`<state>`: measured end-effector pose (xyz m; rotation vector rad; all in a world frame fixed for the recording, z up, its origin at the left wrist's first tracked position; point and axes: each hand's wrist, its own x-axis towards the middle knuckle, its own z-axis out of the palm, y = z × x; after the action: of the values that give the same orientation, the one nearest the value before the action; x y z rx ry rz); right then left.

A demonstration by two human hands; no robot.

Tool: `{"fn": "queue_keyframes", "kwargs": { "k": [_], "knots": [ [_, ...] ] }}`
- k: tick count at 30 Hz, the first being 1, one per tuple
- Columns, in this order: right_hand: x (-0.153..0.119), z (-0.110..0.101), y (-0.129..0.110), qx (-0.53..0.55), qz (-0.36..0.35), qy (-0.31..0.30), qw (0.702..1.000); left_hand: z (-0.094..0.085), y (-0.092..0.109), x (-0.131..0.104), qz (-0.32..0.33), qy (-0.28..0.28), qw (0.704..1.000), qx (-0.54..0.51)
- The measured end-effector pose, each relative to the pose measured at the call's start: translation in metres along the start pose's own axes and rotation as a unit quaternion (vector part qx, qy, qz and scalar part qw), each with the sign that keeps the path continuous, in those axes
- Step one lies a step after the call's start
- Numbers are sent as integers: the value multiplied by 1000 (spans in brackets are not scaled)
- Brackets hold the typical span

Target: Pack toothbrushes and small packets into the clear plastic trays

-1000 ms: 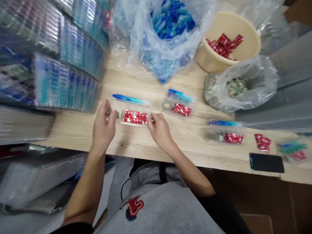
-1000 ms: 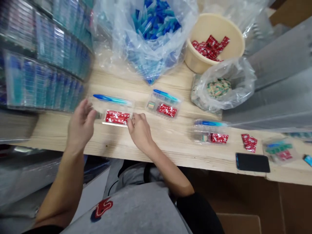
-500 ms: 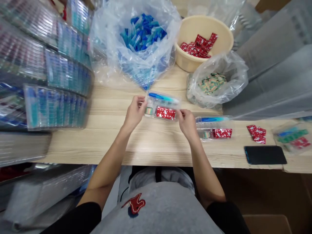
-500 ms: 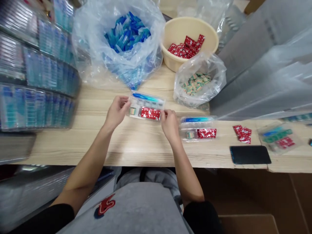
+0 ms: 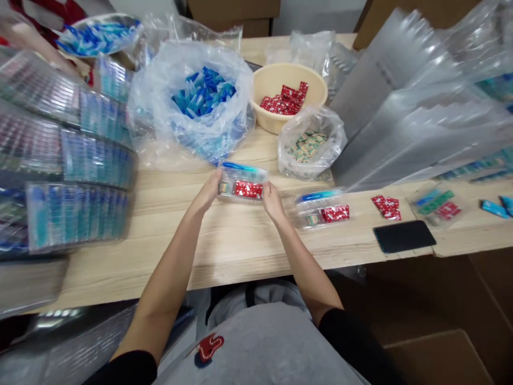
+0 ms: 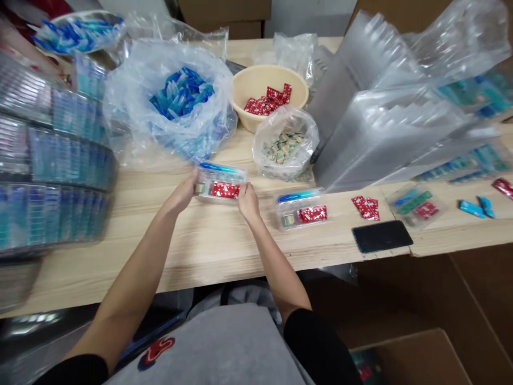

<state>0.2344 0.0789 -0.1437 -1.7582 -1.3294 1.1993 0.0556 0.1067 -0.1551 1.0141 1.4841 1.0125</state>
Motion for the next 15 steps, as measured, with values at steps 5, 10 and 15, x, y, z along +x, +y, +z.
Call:
{"fn": "queue_keyframes", "kwargs": {
  "k": [5,10,15],
  "knots": [
    [-27,-14,-4,1,-8,-35,999,0,11,-44,-100,2,994,-40],
    [-87,-93,-7,-37,-114,-24,993,25,37,-123,-75,-110,990,-54],
    [-98,-191,26,-33,-96,55,993,110,48,-149,-52,-266,961,-63]
  ]
}}
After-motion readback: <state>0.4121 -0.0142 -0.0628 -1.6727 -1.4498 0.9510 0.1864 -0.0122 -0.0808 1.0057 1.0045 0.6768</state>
